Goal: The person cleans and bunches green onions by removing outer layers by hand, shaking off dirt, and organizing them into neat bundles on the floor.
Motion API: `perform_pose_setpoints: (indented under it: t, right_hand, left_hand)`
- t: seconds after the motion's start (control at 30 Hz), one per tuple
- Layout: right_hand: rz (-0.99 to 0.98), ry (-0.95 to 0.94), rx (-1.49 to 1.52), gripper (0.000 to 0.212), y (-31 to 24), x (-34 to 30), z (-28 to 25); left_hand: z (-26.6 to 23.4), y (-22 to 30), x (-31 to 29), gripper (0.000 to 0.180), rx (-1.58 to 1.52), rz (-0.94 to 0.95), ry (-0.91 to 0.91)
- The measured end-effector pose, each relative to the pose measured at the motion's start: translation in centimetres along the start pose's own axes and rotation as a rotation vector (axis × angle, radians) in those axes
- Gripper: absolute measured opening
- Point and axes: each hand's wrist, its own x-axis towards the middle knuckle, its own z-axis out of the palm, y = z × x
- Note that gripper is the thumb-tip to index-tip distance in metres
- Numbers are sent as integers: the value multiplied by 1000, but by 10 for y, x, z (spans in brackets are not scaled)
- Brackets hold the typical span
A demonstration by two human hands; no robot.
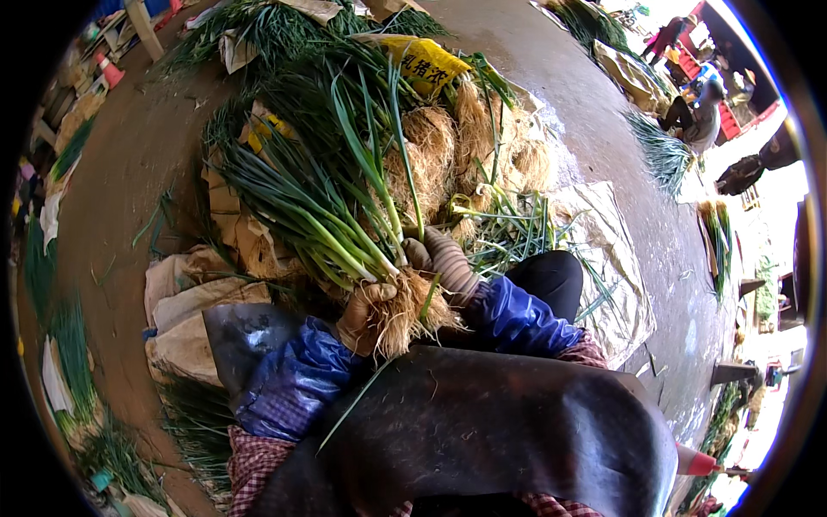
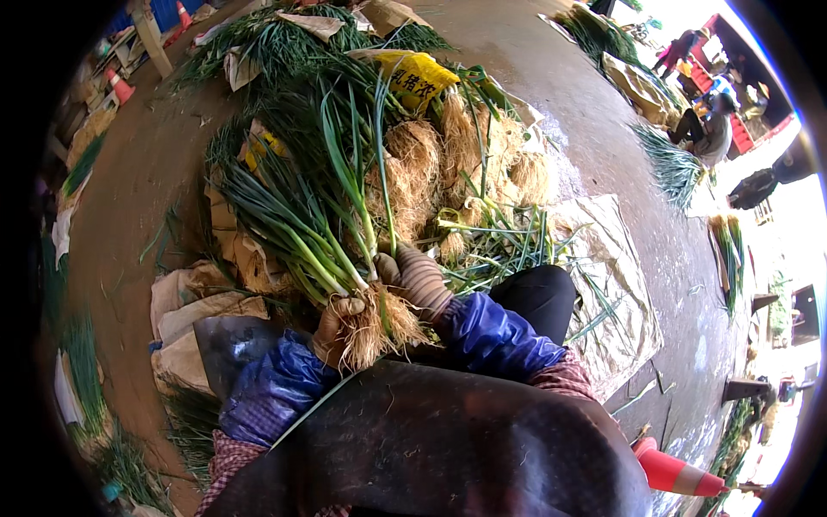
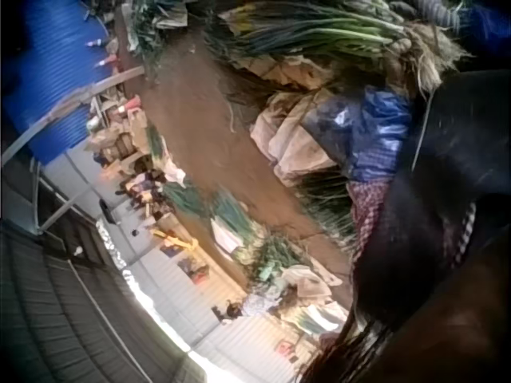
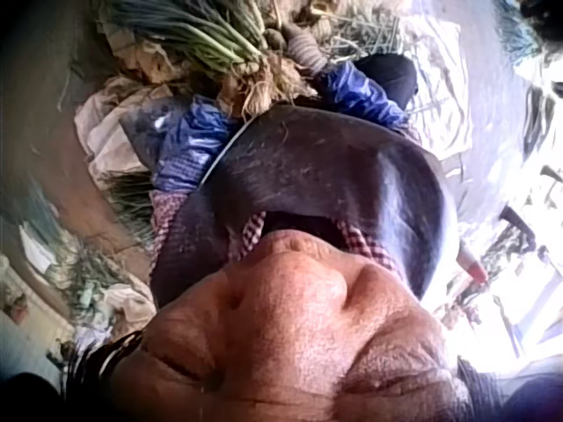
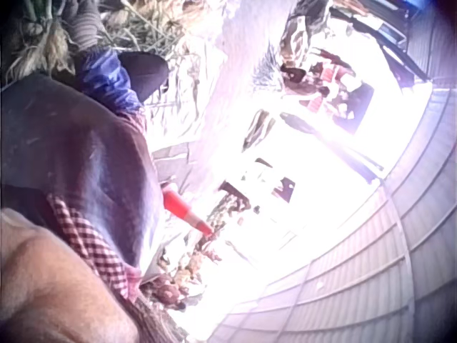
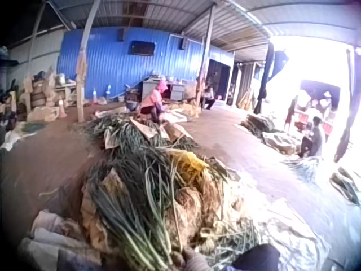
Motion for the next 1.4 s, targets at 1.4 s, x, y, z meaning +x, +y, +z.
perform_pose_setpoints:
  t: [1.4]
  right_hand:
    - [-122,-189,-621,30,-39,70,-32]
  left_hand:
    - [-7,41,-7,61,-206,108,-150]
